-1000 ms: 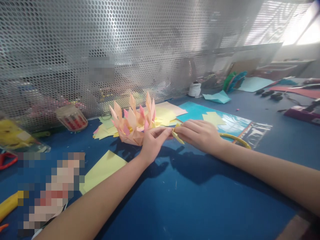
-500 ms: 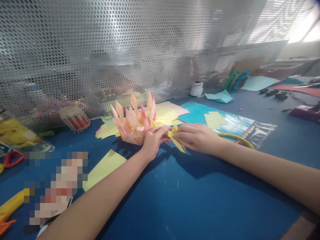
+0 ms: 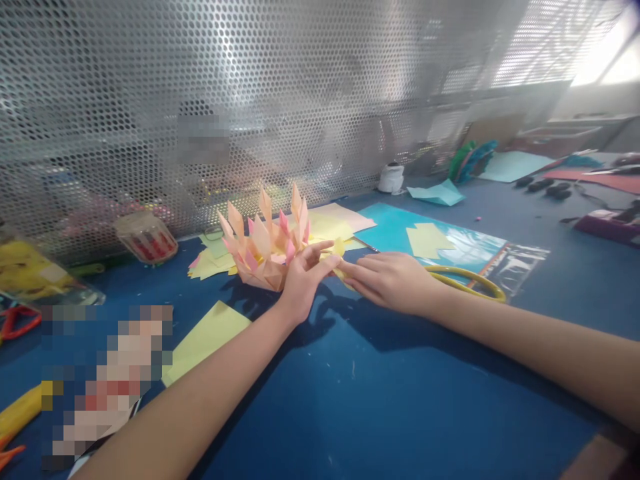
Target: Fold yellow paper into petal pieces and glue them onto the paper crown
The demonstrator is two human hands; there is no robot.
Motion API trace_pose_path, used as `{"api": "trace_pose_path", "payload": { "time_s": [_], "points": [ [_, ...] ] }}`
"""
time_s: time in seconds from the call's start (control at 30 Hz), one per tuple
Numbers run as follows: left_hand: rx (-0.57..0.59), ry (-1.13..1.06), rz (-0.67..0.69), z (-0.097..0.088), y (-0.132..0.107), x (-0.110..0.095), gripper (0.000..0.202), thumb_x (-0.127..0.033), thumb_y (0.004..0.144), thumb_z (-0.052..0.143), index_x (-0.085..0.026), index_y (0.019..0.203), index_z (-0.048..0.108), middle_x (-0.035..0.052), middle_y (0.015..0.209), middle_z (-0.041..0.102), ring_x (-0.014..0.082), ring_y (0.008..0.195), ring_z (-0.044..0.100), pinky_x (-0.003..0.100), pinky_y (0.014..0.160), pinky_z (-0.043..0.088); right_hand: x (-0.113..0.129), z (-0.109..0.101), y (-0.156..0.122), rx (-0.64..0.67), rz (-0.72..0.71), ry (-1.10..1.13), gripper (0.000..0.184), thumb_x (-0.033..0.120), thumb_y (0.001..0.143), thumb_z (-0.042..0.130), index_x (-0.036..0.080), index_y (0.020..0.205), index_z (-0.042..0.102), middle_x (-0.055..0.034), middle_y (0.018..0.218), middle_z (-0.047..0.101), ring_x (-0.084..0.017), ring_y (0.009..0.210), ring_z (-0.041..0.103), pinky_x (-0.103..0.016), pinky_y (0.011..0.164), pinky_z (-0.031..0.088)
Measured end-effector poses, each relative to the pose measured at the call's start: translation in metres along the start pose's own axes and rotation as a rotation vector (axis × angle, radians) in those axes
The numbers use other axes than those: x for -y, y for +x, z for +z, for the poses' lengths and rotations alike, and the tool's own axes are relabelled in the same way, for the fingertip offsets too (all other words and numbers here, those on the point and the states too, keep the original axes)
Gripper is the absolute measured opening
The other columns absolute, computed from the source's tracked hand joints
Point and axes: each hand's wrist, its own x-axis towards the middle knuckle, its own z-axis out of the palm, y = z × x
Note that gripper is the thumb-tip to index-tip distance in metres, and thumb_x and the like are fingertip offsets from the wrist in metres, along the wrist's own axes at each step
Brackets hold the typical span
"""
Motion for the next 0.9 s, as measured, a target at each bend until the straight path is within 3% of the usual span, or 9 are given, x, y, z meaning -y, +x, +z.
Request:
{"api": "trace_pose_path", "payload": {
  "time_s": [0.33, 0.6, 0.73, 0.83, 0.9],
  "points": [
    [-0.053, 0.047, 0.054, 0.004, 0.000, -0.001, 0.023, -0.020, 0.064, 0.065, -0.015, 0.086, 0.065, -0.0025, 0.070, 0.064, 0.0101, 0.066, 0.058, 0.022, 0.063, 0.048, 0.003, -0.002, 0.002, -0.077, -0.087, -0.131, 0.031, 0.028, 0.098, 0.039, 0.012, 0.110, 0.063, -0.0006, 0.061, 0.057, -0.013, 0.058, 0.053, -0.027, 0.054, 0.037],
    [-0.039, 0.048, 0.049, 0.004, 0.000, 0.000, 0.030, -0.019, 0.062, 0.061, -0.015, 0.092, 0.063, -0.0026, 0.070, 0.062, 0.0091, 0.062, 0.057, 0.022, 0.063, 0.047, 0.002, -0.009, 0.004, -0.203, -0.201, -0.124, 0.024, 0.027, 0.096, 0.045, 0.018, 0.109, 0.062, 0.0026, 0.061, 0.050, -0.012, 0.055, 0.045, -0.026, 0.051, 0.036],
    [-0.015, 0.089, 0.062, 0.003, 0.000, 0.001, 0.035, -0.017, 0.061, 0.060, -0.015, 0.096, 0.063, -0.0009, 0.074, 0.063, 0.0095, 0.064, 0.057, 0.021, 0.061, 0.045, 0.002, -0.013, 0.005, -0.225, -0.244, -0.112, 0.023, 0.031, 0.095, 0.045, 0.018, 0.100, 0.064, 0.0020, 0.061, 0.050, -0.012, 0.056, 0.046, -0.027, 0.051, 0.035],
    [-0.013, 0.126, 0.081, 0.001, 0.000, 0.003, 0.034, -0.017, 0.062, 0.060, -0.015, 0.096, 0.062, -0.0014, 0.073, 0.062, 0.0085, 0.061, 0.054, 0.020, 0.058, 0.043, 0.002, -0.015, 0.003, -0.237, -0.253, -0.036, 0.022, 0.031, 0.094, 0.047, 0.018, 0.095, 0.065, 0.0009, 0.061, 0.053, -0.013, 0.058, 0.046, -0.028, 0.052, 0.034],
    [-0.014, 0.150, 0.096, -0.001, 0.000, 0.005, 0.034, -0.017, 0.064, 0.060, -0.016, 0.098, 0.062, -0.0021, 0.072, 0.061, 0.0080, 0.060, 0.053, 0.019, 0.057, 0.041, 0.003, -0.014, 0.001, -0.206, -0.120, 0.201, 0.020, 0.032, 0.092, 0.050, 0.019, 0.092, 0.065, 0.0001, 0.064, 0.055, -0.014, 0.059, 0.047, -0.028, 0.054, 0.035]
  ]
}}
